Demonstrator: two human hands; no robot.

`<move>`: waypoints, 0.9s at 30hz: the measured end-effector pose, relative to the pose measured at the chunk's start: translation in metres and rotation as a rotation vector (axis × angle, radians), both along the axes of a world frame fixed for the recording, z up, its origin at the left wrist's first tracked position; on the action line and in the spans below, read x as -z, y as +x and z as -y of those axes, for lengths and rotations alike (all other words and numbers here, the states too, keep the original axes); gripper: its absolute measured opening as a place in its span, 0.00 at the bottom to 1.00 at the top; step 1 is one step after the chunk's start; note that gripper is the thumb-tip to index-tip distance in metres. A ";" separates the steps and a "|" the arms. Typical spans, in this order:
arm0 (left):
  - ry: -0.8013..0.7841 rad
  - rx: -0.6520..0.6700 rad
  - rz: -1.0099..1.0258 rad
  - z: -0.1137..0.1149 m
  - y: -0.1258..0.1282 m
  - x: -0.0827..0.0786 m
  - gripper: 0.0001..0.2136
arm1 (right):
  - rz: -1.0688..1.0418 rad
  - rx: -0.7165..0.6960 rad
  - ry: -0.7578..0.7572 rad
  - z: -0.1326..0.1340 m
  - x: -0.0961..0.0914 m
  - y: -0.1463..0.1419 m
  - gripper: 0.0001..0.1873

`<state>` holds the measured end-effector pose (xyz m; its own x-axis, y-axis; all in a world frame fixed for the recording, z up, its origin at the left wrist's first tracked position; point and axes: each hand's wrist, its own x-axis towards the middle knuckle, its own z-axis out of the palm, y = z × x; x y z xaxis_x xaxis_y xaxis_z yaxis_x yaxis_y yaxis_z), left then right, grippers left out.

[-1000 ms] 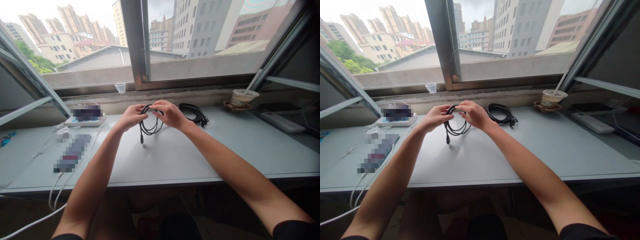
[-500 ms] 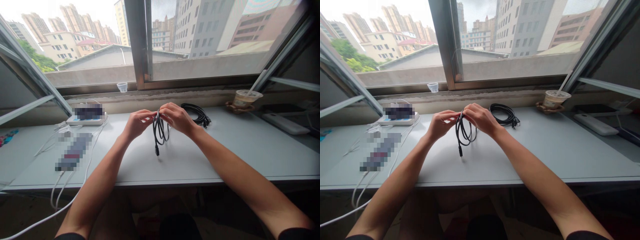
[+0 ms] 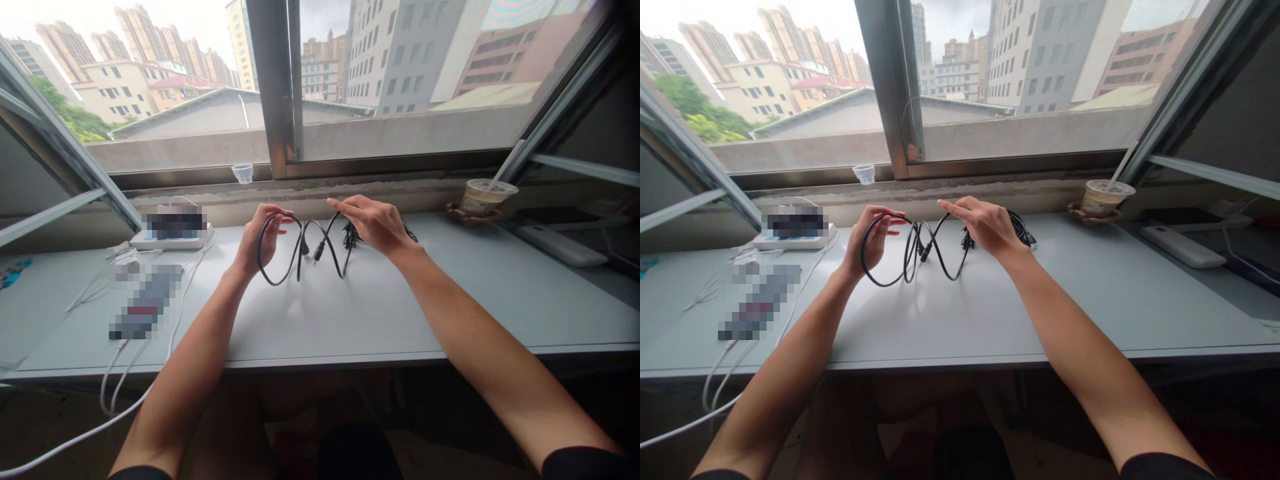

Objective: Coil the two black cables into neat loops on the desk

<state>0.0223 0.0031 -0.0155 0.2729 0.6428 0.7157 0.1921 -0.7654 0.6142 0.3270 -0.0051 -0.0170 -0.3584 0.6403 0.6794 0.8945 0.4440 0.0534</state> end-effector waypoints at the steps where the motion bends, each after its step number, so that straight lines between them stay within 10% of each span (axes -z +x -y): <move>1: -0.004 -0.008 0.015 -0.002 -0.001 0.000 0.13 | -0.013 0.036 -0.028 0.000 0.000 0.001 0.27; 8: -0.050 -0.076 0.131 -0.009 -0.002 0.000 0.19 | -0.120 0.000 -0.051 -0.008 0.004 0.006 0.18; 16: -0.144 -0.103 0.488 -0.007 -0.003 -0.014 0.23 | -0.133 0.096 -0.103 -0.019 0.015 0.021 0.28; 27: -0.061 -0.279 0.745 -0.052 -0.052 -0.006 0.22 | -0.321 0.223 -0.234 -0.019 0.018 0.021 0.18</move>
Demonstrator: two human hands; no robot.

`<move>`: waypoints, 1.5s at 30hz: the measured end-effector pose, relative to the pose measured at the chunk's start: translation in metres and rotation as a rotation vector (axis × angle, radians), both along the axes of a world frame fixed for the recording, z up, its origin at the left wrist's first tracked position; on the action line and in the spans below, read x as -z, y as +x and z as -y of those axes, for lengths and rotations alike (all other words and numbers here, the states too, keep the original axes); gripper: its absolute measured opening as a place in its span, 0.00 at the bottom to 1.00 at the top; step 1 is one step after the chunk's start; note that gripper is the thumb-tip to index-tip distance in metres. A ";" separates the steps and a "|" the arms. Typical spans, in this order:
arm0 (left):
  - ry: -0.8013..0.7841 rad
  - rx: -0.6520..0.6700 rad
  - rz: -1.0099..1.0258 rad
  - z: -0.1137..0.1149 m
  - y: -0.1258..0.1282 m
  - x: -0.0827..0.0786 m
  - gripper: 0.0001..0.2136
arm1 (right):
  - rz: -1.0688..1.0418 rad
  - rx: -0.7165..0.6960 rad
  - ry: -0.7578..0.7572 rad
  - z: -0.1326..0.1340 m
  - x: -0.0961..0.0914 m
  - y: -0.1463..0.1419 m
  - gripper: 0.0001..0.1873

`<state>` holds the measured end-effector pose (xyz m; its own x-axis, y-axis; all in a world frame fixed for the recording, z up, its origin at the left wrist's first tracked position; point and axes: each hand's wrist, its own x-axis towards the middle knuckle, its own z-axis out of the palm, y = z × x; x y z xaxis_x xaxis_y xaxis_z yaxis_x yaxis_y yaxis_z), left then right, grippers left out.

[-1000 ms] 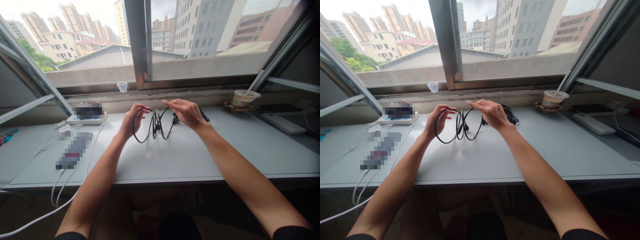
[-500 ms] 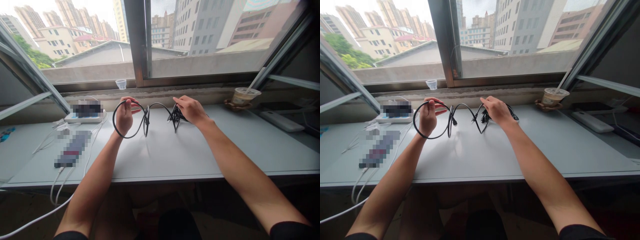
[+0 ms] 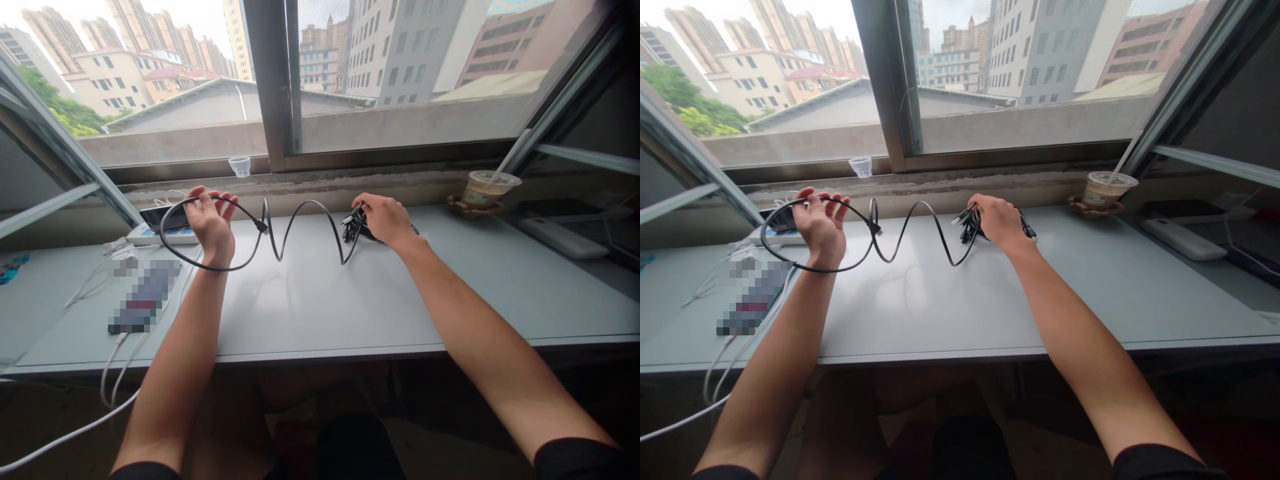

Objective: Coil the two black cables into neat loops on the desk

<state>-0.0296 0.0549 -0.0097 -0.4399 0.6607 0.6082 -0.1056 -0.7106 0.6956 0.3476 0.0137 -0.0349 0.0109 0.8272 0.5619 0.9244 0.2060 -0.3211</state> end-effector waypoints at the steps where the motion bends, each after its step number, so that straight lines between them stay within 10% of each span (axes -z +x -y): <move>1: 0.012 -0.012 0.028 -0.004 -0.004 0.002 0.21 | -0.014 0.013 -0.010 -0.001 0.001 0.001 0.17; 11: 0.049 -0.224 0.081 0.001 -0.007 0.006 0.12 | -0.242 -0.159 0.043 -0.024 0.019 0.013 0.08; 22: -0.016 0.079 -0.333 0.022 0.032 0.015 0.17 | -0.335 -0.444 0.047 -0.012 0.011 -0.006 0.23; 45: -0.060 0.090 -0.370 0.028 0.037 0.014 0.22 | -0.520 -0.490 0.082 0.001 0.012 -0.027 0.14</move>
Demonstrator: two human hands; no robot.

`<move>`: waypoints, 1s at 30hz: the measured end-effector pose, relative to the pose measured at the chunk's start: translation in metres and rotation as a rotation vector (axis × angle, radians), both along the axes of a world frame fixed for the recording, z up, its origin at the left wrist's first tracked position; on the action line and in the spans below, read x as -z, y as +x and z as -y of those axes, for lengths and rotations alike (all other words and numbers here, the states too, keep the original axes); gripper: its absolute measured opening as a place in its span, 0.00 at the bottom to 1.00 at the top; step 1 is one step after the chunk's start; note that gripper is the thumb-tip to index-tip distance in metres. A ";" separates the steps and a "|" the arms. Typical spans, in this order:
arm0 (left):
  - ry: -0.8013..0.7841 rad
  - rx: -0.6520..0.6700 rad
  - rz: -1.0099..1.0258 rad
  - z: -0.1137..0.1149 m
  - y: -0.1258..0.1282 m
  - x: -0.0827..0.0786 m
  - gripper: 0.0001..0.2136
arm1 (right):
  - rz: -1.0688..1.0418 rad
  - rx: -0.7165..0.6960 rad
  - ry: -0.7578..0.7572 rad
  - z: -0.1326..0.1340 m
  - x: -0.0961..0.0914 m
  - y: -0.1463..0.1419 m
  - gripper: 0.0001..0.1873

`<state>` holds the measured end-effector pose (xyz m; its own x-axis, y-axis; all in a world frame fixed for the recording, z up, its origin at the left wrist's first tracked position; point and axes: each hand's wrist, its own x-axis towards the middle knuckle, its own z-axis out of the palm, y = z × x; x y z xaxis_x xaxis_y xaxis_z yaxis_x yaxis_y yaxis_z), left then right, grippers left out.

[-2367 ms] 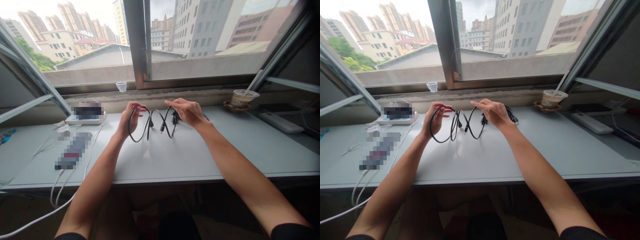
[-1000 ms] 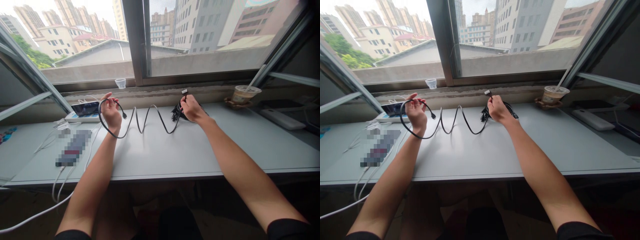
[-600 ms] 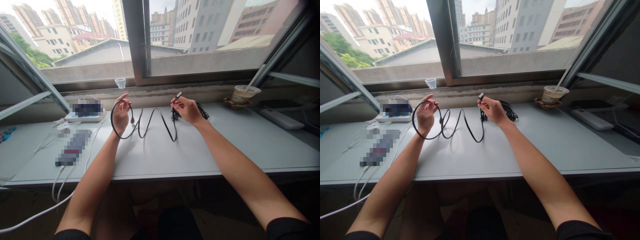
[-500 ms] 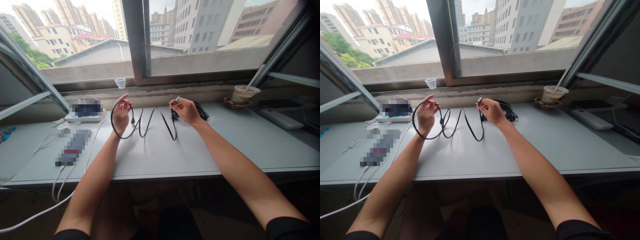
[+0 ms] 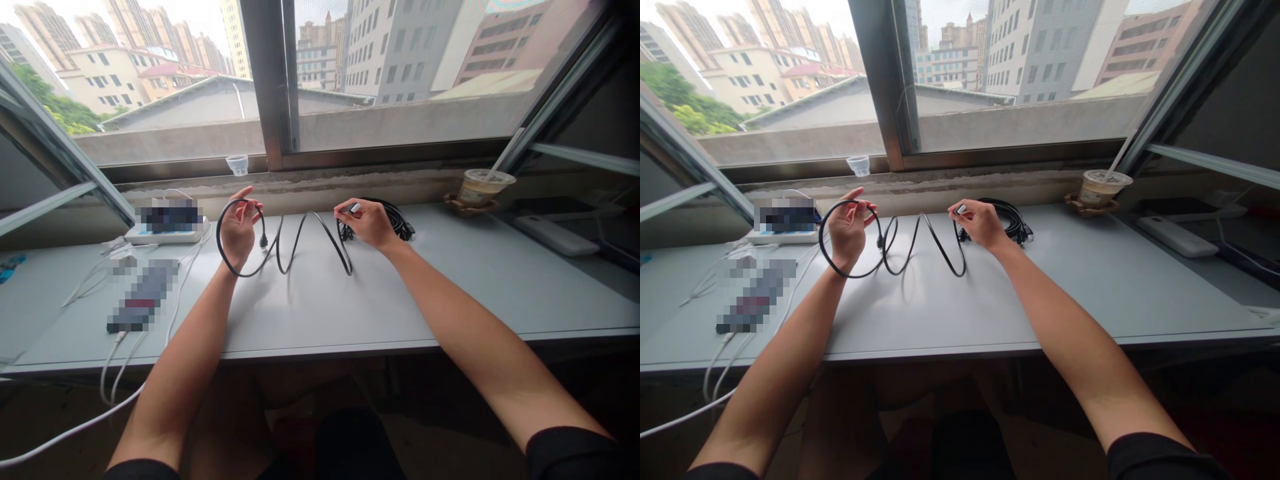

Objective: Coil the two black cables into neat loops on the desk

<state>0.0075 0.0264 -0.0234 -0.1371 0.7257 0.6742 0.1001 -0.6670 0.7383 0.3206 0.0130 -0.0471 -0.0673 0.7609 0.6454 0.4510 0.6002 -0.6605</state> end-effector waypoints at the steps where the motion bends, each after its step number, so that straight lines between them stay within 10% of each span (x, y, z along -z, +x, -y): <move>1: 0.005 0.000 0.003 0.000 0.000 0.000 0.22 | -0.022 -0.004 0.000 0.000 0.000 0.000 0.14; 14: 0.015 -0.001 0.026 0.004 0.002 -0.006 0.22 | -0.094 0.089 0.191 0.003 -0.006 0.002 0.11; 30: -0.194 -0.037 -0.010 0.026 0.016 -0.016 0.22 | 0.690 0.101 0.285 0.017 -0.007 -0.015 0.15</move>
